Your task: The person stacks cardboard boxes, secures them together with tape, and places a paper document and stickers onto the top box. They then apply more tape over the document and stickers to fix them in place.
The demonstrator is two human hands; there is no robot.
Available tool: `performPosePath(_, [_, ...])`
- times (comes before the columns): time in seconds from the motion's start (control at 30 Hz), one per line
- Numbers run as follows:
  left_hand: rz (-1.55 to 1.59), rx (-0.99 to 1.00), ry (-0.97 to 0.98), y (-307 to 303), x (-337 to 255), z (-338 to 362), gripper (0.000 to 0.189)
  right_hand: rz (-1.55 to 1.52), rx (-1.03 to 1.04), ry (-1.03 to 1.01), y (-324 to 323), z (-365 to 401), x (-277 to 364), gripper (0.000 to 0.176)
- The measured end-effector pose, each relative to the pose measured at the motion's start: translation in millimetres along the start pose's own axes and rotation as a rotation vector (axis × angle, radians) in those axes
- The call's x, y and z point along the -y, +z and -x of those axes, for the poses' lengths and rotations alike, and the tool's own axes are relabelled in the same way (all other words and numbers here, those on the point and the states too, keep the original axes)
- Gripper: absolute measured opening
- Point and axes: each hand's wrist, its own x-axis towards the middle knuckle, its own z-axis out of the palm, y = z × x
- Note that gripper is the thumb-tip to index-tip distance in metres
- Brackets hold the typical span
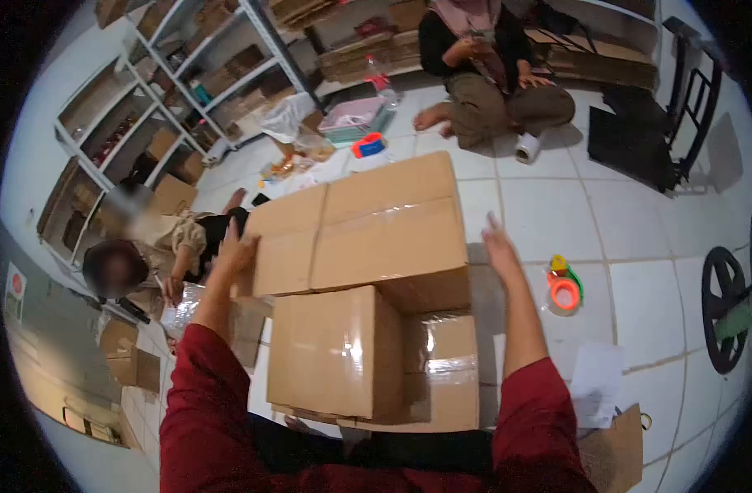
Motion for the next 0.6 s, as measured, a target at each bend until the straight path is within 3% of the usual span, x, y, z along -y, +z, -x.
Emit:
performPosePath(0.03, [-0.102, -0.152, 0.155, -16.5, -42.7, 13.5, 0.054, 0.08, -0.118, -0.219, -2.4, 1.5, 63.0, 0.044])
performPosePath(0.1, [0.105, -0.01, 0.403, -16.5, -84.7, 21.5, 0.052, 0.264, -0.087, -0.427, 7.5, -1.0, 137.5, 0.05])
performPosePath(0.13, [-0.154, 0.096, 0.528, -17.1, -113.2, 36.7, 0.05, 0.263, -0.068, -0.43, 16.9, -10.0, 136.6, 0.05])
performPosePath(0.17, [-0.41, 0.213, 0.648, -15.2, -133.5, 49.2, 0.047, -0.023, 0.065, -0.298, 25.7, -18.6, 128.8, 0.055])
performPosePath(0.2, [-0.4, 0.227, 0.626, -6.9, -134.1, 54.7, 0.047, -0.303, 0.196, -0.149, 32.1, -20.9, 122.0, 0.061])
performPosePath(0.27, [-0.002, 0.182, 0.52, 2.7, -129.0, 60.3, 0.045, -0.44, 0.175, -0.095, 36.1, -14.2, 116.6, 0.065])
performPosePath(0.3, [-0.001, 0.185, 0.51, 2.3, -128.7, 57.7, 0.045, -0.578, 0.129, -0.065, 35.6, -14.4, 116.9, 0.07])
performPosePath(0.37, [0.041, 0.196, 0.511, 2.8, -125.2, 59.8, 0.044, -0.545, 0.133, -0.06, 36.2, -9.1, 114.7, 0.067])
performPosePath(0.43, [0.068, 0.197, 0.491, 7.9, -115.5, 56.7, 0.045, -0.755, 0.244, 0.116, 34.9, 0.8, 114.4, 0.063])
performPosePath(0.47, [0.006, 0.178, 0.364, 7.5, -109.7, 52.8, 0.045, -0.725, 0.13, 0.21, 37.0, 11.2, 107.6, 0.064])
performPosePath(0.53, [-0.106, 0.159, 0.147, 7.6, -86.7, 46.4, 0.048, -0.538, 0.121, 0.327, 36.2, 33.4, 71.1, 0.066])
performPosePath(0.6, [-0.157, 0.143, 0.057, 8.7, -46.2, 34.4, 0.051, -0.548, 0.052, 0.203, 39.3, 51.2, 10.4, 0.066])
